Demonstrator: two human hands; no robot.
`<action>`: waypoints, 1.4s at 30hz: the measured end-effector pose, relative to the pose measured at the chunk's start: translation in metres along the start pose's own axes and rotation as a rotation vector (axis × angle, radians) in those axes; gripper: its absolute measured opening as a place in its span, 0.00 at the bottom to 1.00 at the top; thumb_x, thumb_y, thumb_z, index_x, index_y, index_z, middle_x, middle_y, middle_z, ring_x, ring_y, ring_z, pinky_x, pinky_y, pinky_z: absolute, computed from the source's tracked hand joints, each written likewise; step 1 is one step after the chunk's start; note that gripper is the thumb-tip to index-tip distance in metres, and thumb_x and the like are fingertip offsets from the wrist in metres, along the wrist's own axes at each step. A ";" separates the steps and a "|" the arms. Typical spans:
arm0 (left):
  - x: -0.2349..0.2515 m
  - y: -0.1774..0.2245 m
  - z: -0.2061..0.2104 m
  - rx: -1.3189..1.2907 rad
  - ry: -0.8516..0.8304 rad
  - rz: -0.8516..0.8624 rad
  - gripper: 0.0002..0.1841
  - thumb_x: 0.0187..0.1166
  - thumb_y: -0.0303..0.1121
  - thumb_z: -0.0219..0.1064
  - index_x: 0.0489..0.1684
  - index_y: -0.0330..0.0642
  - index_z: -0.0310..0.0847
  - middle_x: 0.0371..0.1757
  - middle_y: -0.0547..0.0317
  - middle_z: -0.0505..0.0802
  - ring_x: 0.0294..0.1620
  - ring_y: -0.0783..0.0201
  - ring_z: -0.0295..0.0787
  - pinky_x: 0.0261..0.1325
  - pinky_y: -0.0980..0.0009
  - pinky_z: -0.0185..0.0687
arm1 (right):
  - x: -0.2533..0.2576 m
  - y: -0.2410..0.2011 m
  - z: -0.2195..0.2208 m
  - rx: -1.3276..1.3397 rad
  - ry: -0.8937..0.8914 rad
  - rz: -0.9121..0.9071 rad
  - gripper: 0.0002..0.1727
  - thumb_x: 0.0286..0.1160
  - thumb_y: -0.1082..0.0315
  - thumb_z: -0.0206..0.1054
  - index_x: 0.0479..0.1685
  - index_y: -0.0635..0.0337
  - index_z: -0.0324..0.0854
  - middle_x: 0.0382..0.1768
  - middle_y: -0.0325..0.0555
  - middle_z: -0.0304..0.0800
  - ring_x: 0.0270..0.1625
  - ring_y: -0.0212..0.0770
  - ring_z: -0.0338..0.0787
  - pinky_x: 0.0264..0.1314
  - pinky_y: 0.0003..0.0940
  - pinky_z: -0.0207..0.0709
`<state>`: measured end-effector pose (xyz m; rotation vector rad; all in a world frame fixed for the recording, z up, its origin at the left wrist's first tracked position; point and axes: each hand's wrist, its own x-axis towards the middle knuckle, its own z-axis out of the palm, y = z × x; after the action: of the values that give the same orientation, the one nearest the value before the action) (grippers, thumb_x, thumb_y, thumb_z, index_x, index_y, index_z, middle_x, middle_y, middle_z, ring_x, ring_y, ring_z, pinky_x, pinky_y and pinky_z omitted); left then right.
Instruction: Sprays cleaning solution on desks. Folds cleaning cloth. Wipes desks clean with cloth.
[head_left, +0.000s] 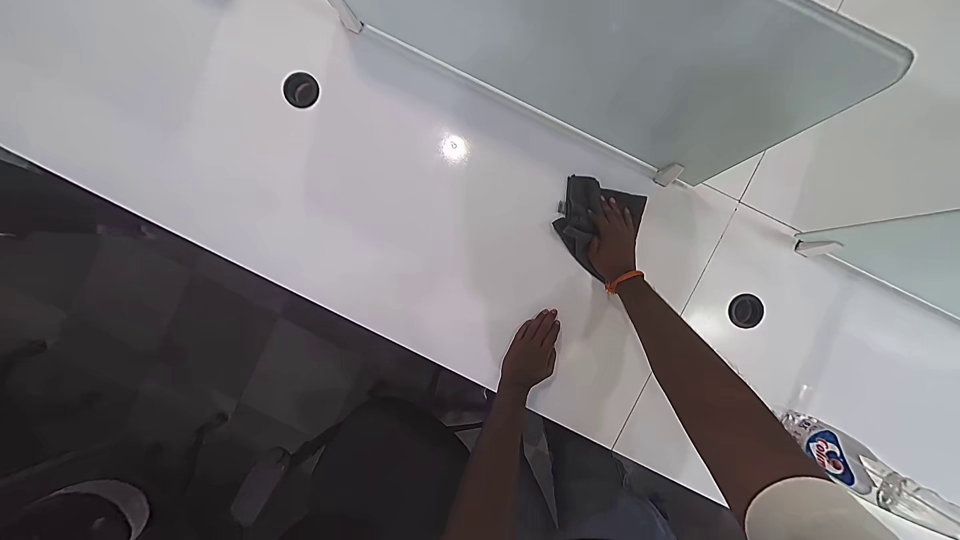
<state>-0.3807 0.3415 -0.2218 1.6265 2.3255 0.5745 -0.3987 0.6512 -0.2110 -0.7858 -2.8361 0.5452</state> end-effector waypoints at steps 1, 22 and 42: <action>0.000 0.000 0.000 -0.005 -0.008 0.000 0.27 0.81 0.35 0.51 0.80 0.43 0.74 0.88 0.55 0.74 0.90 0.56 0.65 0.87 0.56 0.63 | -0.013 -0.006 0.001 0.018 -0.003 -0.008 0.29 0.73 0.70 0.50 0.75 0.56 0.80 0.88 0.51 0.67 0.93 0.56 0.57 0.93 0.63 0.42; -0.137 -0.065 -0.047 -0.186 0.467 -0.599 0.26 0.82 0.35 0.43 0.70 0.35 0.81 0.86 0.36 0.72 0.91 0.37 0.56 0.90 0.37 0.43 | -0.249 -0.186 0.047 0.199 -0.435 -0.380 0.23 0.67 0.73 0.65 0.64 0.50 0.89 0.85 0.44 0.74 0.92 0.53 0.62 0.92 0.66 0.46; -0.128 -0.061 -0.058 -0.114 0.242 -0.359 0.31 0.82 0.35 0.41 0.84 0.27 0.64 0.89 0.34 0.66 0.93 0.40 0.53 0.93 0.48 0.47 | -0.266 -0.030 -0.014 -0.021 0.002 0.322 0.26 0.73 0.72 0.55 0.70 0.51 0.85 0.84 0.55 0.73 0.91 0.60 0.62 0.93 0.65 0.45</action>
<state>-0.4112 0.1929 -0.2002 1.1034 2.6161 0.8383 -0.1829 0.4924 -0.1990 -1.2576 -2.7303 0.5537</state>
